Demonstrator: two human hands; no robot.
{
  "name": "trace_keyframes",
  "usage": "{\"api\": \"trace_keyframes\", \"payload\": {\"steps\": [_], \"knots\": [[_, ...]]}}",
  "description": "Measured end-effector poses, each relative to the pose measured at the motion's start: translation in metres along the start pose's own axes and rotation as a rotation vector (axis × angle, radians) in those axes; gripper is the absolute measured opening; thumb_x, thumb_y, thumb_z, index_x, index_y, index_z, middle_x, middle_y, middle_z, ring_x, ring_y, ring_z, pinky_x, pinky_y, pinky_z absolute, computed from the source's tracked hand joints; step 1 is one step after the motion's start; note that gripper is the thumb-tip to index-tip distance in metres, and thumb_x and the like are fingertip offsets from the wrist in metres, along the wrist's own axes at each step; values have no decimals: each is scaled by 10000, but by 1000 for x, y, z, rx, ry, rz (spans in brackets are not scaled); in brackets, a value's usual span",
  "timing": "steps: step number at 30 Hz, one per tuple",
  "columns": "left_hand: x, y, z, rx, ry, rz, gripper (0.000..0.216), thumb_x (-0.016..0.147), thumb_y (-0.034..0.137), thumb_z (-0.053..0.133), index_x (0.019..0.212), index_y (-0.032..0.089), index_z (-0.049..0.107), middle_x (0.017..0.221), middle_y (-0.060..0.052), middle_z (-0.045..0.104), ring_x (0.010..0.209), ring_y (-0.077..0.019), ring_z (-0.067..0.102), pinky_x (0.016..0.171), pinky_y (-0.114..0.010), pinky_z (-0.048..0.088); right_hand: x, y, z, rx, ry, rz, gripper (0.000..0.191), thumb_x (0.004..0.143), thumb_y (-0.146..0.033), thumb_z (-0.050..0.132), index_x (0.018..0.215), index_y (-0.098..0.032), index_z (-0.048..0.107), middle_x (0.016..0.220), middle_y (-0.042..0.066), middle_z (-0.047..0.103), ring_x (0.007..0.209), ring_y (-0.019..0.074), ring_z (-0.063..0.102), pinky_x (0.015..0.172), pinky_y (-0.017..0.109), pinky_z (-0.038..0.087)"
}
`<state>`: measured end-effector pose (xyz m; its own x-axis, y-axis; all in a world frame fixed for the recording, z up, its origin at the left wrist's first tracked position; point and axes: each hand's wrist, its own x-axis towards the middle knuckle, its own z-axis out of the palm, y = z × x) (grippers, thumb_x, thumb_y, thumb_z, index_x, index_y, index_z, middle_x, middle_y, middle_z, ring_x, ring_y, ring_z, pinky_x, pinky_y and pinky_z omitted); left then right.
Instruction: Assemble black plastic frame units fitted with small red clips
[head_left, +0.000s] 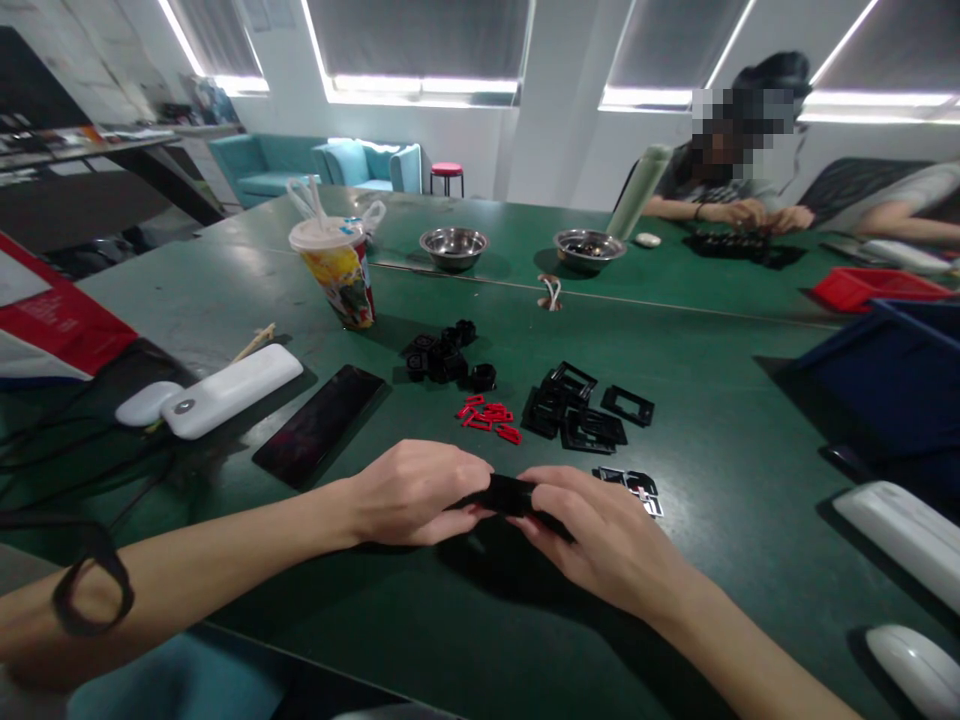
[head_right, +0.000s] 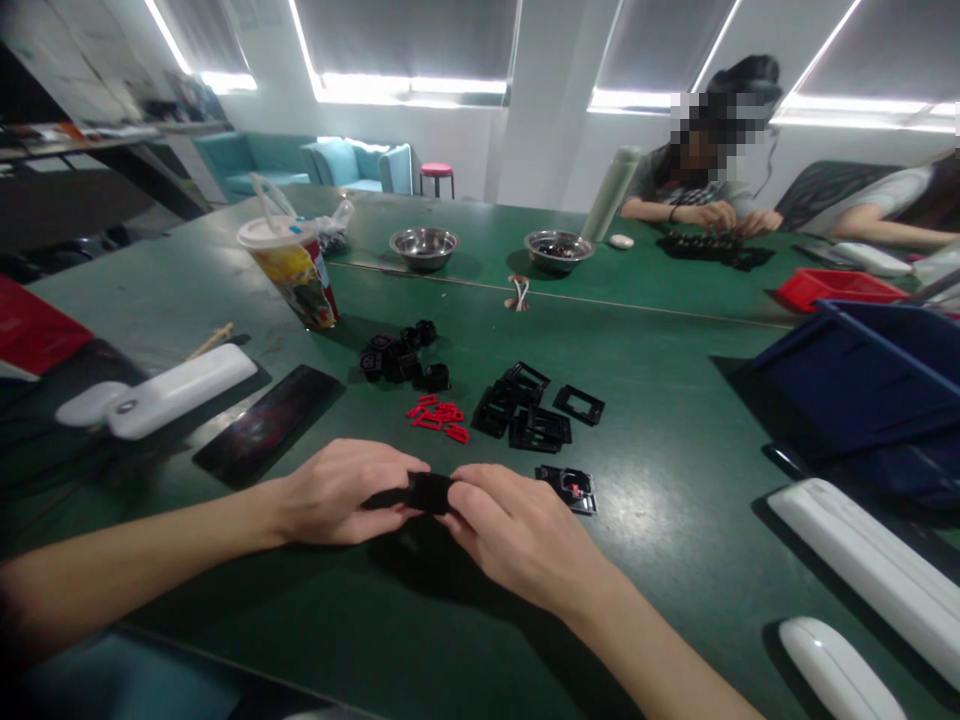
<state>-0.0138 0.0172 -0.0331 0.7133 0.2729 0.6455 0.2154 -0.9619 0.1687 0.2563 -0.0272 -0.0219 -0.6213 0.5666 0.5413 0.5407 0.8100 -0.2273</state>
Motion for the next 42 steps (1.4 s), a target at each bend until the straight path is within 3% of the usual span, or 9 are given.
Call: {"api": "trace_keyframes", "payload": {"steps": [5, 12, 23, 31, 42], "knots": [[5, 0, -6, 163, 7, 131, 58, 1053, 218, 554, 1094, 184, 575, 1103, -137, 797, 869, -193, 784, 766, -306, 656, 2, -2, -8, -220, -7, -126, 112, 1056, -157, 595, 998, -209, 676, 1094, 105, 792, 864, 194, 763, 690, 283, 606], [8, -1, -8, 298, -47, 196, 44, 1021, 150, 616, 1036, 181, 642, 986, -80, 785, 841, -190, 761, 738, -303, 635, 8, -1, -11, -267, -56, -215, 189, 1057, -143, 597, 900, -170, 698, 1009, 118, 771, 836, 216, 725, 684, 317, 581], [12, -2, -12, 324, -120, 265, 119, 1026, 128, 615, 940, 175, 683, 982, -62, 789, 747, -146, 718, 700, -263, 593, 7, 1, -7, -229, -116, -200, 291, 1079, -162, 566, 804, -182, 662, 954, 88, 736, 769, 184, 659, 628, 313, 507], [11, -1, -11, 337, -121, 244, 150, 1031, 123, 588, 916, 178, 667, 975, -50, 770, 661, -129, 642, 605, -265, 487, 5, 2, -2, -213, -124, -178, 317, 1087, -168, 540, 792, -191, 654, 910, 70, 712, 747, 175, 607, 644, 313, 483], [8, -2, -10, 291, -104, 225, 131, 1041, 132, 582, 952, 176, 667, 1013, -67, 757, 692, -134, 652, 619, -257, 519, 5, 1, -5, -175, -99, -180, 292, 1068, -124, 548, 805, -194, 652, 920, 77, 702, 747, 175, 595, 634, 303, 489]]}}
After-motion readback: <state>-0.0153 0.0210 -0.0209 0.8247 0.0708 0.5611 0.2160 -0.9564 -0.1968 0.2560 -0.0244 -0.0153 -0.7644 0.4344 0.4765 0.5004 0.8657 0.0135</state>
